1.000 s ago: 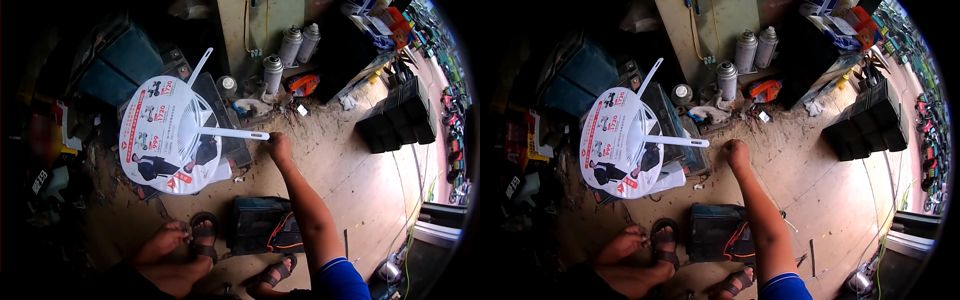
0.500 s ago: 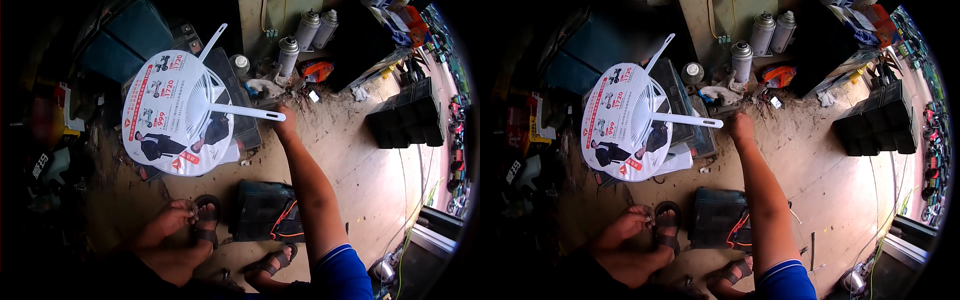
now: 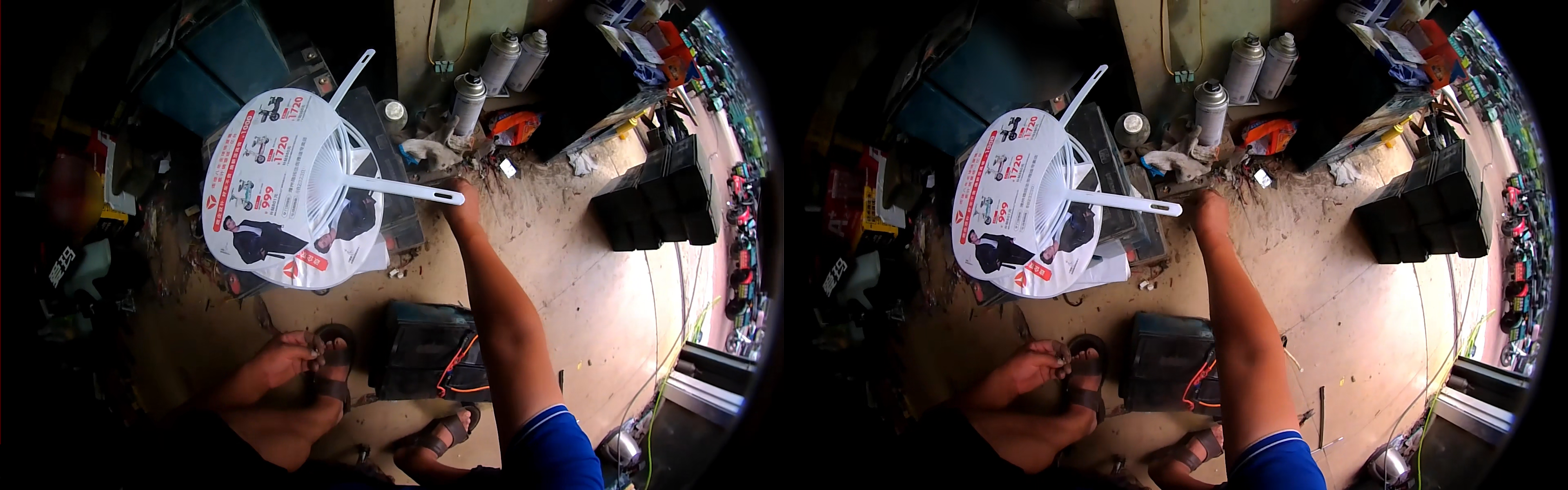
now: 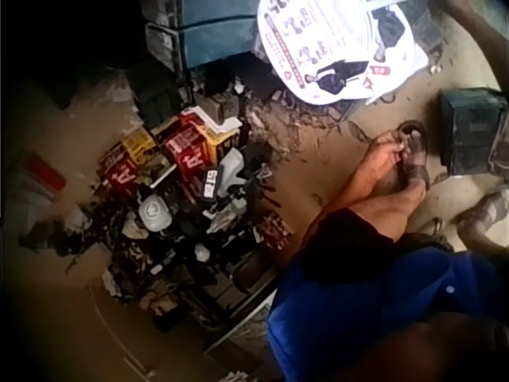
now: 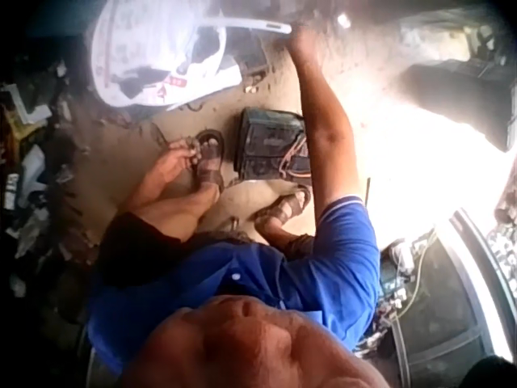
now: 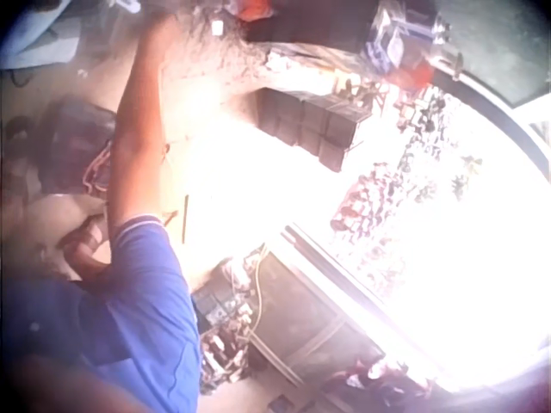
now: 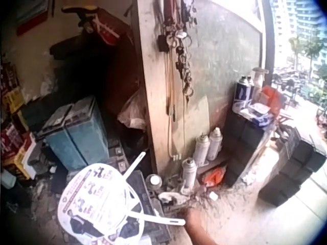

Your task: The person uses a T-handle wrench and a screwdriver to work on a set of batteries, connecting wires and placing the batteries into a battery box.

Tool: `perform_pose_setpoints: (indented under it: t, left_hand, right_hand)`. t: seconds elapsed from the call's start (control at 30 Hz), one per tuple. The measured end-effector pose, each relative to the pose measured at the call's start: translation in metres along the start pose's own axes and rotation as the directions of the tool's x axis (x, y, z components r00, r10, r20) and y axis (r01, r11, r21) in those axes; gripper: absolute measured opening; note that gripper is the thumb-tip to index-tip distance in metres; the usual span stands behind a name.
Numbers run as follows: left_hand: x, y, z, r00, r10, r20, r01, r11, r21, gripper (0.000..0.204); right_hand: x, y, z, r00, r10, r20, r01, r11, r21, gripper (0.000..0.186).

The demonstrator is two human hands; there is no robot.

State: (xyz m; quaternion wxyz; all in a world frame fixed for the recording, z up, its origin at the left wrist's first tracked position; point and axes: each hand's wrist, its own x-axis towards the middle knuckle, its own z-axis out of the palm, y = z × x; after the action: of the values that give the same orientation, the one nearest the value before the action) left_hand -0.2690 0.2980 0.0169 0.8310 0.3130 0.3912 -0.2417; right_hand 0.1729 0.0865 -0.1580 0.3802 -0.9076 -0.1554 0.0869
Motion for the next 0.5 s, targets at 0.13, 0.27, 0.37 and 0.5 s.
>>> perform_pose_setpoints:
  t: [0.13, 0.27, 0.37, 0.5]
  left_hand:
    - [0.001, 0.002, 0.000, 1.000, 0.010, 0.022, -0.010, 1.000, -0.007, 0.019]
    - [0.003, 0.005, 0.004, 1.000, 0.013, 0.011, -0.013, 0.999, -0.029, 0.019]
    - [0.001, 0.004, 0.002, 0.999, -0.001, 0.038, 0.003, 0.999, -0.039, 0.019]
    - [0.000, 0.000, -0.003, 1.000, -0.018, 0.025, 0.019, 0.999, -0.037, 0.019]
  right_hand:
    - [0.002, -0.002, 0.007, 0.985, -0.173, -0.007, 0.172, 0.982, -0.082, 0.010]
    - [-0.010, 0.006, -0.001, 0.992, -0.119, 0.038, 0.122, 0.986, -0.111, 0.011]
    - [-0.020, 0.008, -0.015, 0.996, 0.092, 0.010, -0.092, 0.988, 0.126, 0.018]
    - [-0.019, -0.011, -0.026, 0.967, 0.252, 0.039, -0.254, 0.940, 0.227, 0.017]
